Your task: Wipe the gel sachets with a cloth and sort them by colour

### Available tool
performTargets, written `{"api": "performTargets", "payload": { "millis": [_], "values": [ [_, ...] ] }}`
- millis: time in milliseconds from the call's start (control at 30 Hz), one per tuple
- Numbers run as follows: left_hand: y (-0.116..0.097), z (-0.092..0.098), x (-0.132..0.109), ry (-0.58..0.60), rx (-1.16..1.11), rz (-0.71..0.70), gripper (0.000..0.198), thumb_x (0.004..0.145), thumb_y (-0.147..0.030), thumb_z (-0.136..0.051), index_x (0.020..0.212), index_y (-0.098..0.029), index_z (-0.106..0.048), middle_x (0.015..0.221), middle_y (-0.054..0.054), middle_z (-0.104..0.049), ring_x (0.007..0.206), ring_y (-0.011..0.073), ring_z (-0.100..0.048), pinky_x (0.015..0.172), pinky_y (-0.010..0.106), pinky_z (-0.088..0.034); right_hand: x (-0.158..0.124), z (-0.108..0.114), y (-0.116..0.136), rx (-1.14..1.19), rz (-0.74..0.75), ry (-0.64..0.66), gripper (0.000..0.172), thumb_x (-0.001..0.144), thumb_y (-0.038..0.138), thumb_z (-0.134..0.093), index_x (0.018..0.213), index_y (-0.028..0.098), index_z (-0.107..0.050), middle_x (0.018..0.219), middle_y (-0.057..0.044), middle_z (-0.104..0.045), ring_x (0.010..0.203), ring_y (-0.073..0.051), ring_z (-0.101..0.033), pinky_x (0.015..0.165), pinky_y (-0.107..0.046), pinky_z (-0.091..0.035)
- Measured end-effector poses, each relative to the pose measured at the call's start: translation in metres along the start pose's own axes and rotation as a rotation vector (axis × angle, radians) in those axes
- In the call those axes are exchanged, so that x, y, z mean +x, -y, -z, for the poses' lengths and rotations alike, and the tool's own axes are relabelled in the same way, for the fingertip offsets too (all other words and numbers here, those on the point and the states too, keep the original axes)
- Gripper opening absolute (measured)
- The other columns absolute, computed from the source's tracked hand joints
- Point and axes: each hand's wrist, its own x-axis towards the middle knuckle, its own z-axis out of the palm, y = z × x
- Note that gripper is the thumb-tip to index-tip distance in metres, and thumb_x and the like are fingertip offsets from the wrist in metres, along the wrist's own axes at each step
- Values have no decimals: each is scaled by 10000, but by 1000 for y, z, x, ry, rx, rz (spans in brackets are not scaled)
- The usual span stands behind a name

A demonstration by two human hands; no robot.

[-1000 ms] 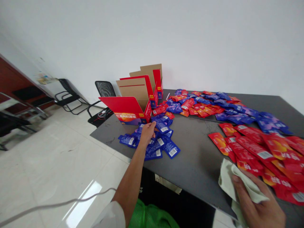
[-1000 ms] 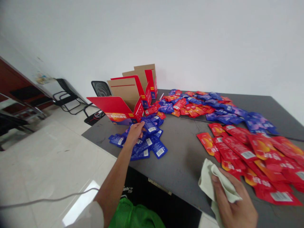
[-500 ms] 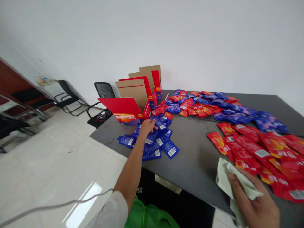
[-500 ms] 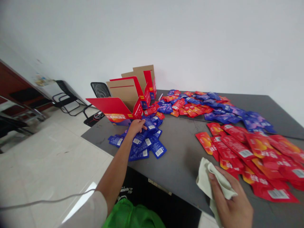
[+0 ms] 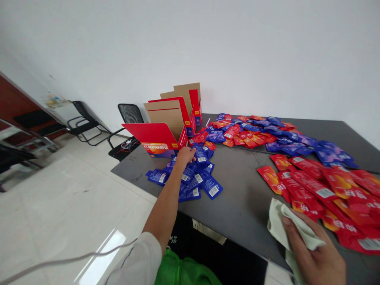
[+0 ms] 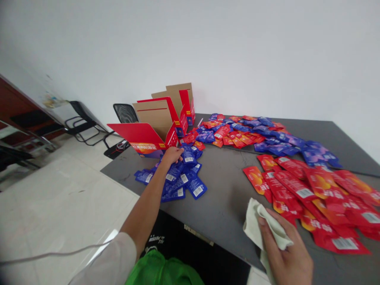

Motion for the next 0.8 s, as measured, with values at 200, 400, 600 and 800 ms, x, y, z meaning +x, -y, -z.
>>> {"api": "performTargets", "payload": {
  "millis": [200,400,600,800],
  "values": [
    [-1,0,-4,-118,123,-37,378,1106,-487,-581,1075,-153,-756,1005,72,-783,961,212,-758,947,408,-609,0,1,-2,14,-14,18,715,803,830,-691,1219,256,-783,1238,-106,-780,1141,-391,-735,964,-476,-553],
    [-2,0,-6,-220,229,-81,437,1100,-447,-501,904,-209,-811,796,87,-805,1080,253,-774,971,307,-553,0,0,-2,15,-48,11,721,790,833,-700,1222,262,-784,1212,-104,-786,1125,-394,-738,977,-491,-546],
    [-5,2,3,-262,295,-97,433,1101,-453,-495,963,-214,-829,924,97,-830,1122,260,-762,1007,324,-554,0,1,-5,22,9,23,688,828,800,-698,1249,262,-780,1232,-103,-782,1132,-383,-737,990,-487,-557],
    [-2,1,7,-288,335,-83,432,1099,-490,-494,1069,-219,-829,1006,113,-827,1140,262,-758,1004,332,-563,0,-1,-8,-3,30,15,705,830,820,-683,1232,250,-783,1214,-111,-793,1107,-379,-745,954,-479,-566]
  ]
}}
